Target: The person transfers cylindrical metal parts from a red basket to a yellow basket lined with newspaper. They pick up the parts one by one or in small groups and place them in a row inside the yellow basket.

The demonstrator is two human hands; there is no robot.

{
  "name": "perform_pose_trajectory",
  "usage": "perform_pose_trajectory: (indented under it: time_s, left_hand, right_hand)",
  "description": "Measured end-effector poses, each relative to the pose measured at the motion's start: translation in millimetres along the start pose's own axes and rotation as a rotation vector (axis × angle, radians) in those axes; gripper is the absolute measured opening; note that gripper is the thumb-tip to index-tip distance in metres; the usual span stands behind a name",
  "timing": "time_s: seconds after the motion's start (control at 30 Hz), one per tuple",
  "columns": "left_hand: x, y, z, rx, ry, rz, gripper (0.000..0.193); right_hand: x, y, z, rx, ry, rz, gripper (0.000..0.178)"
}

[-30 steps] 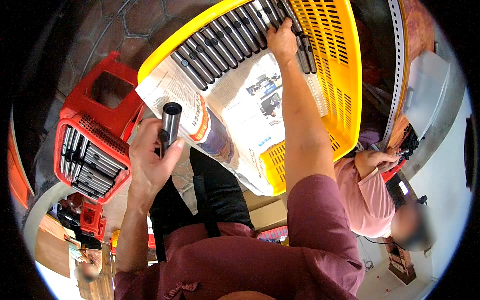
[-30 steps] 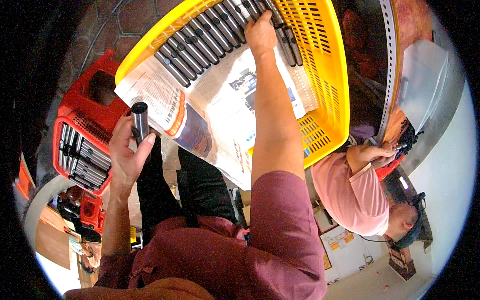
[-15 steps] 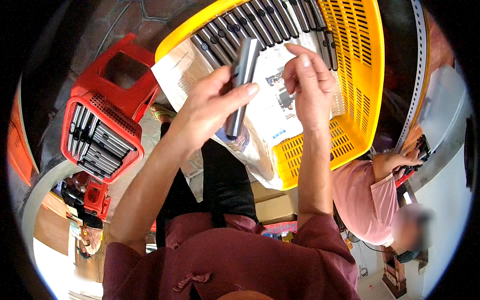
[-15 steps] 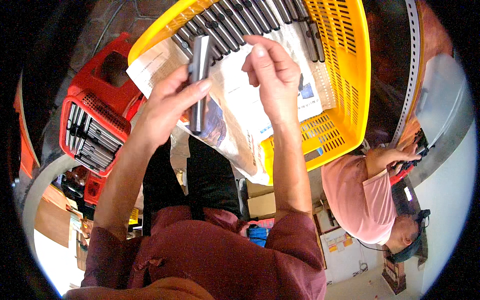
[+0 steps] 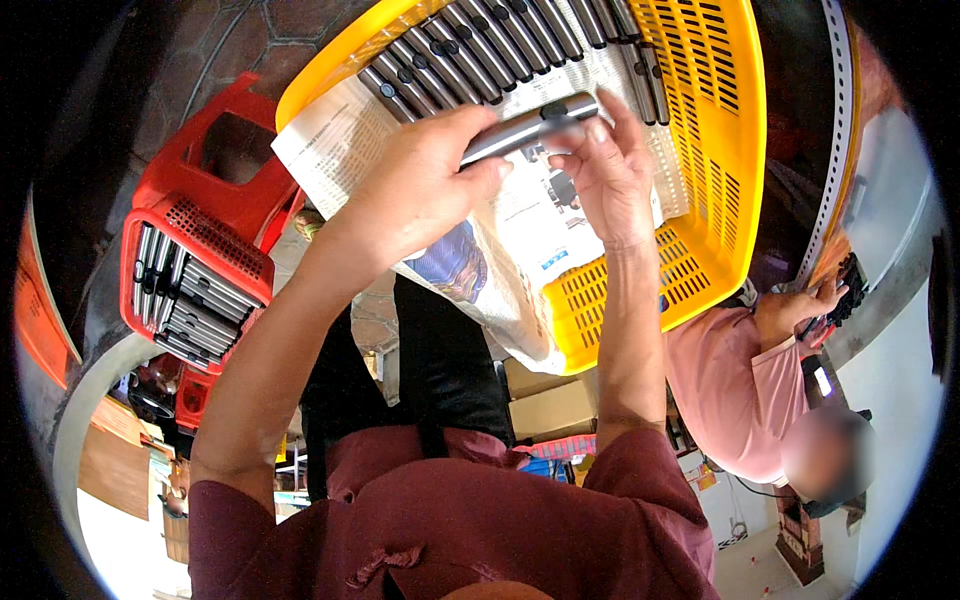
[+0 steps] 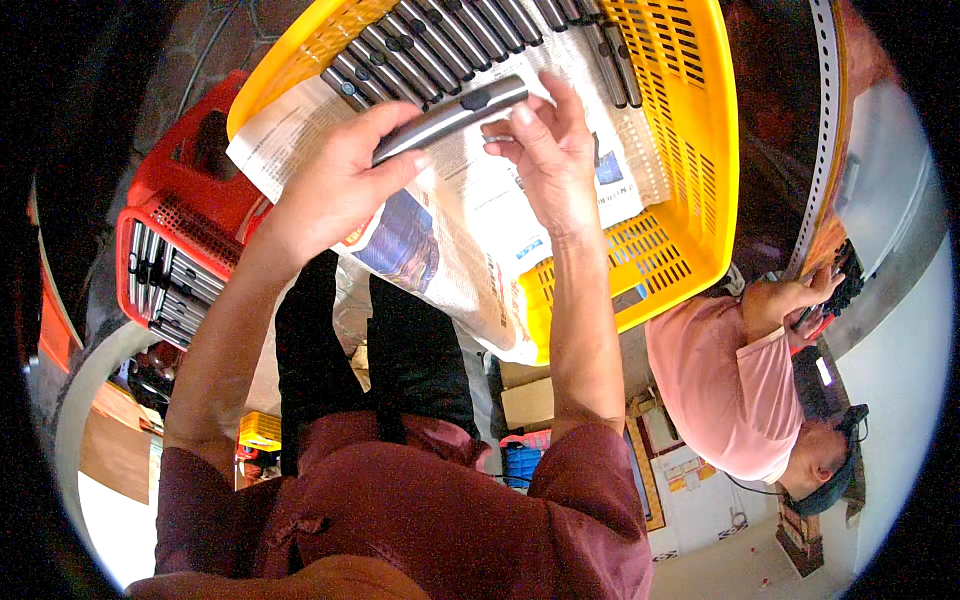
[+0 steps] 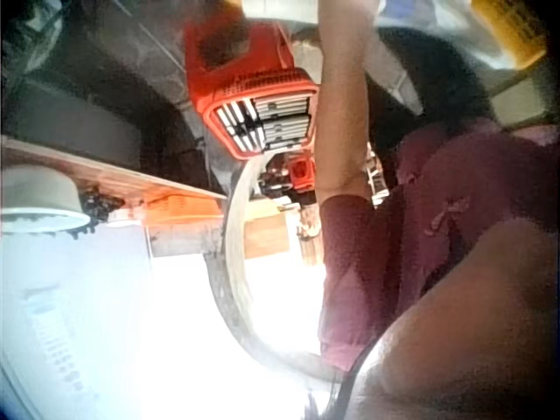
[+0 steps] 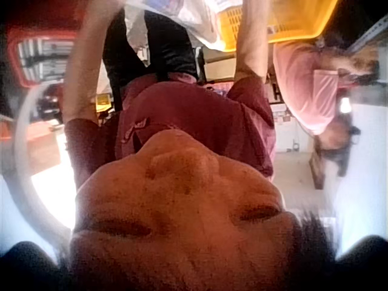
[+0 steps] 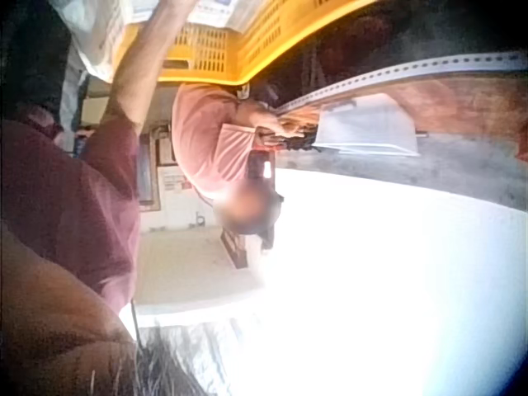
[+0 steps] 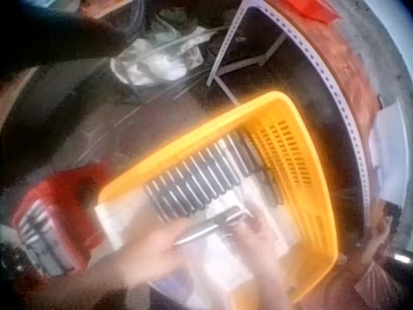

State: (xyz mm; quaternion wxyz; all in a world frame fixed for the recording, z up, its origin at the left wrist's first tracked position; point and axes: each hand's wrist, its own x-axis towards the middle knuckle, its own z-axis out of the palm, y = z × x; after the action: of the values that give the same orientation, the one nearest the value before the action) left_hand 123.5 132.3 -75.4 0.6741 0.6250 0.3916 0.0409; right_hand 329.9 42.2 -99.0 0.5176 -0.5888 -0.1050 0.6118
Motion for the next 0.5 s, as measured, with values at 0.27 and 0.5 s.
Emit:
perform_pose_trajectory:
  time_s: [0.27, 0.5]
  left_hand:
    - [5.9, 17.6, 44.1, 0.358, 0.093, -0.046, 0.046]
    - [-15.5, 17.3, 23.8, 0.487, 0.034, 0.091, 0.032]
  right_hand:
    - [10.6, 13.8, 37.1, -0.192, 0.185, -0.034, 0.034]
    - [66.8, 24.6, -21.7, -0.500, 0.114, -0.065, 0.030]
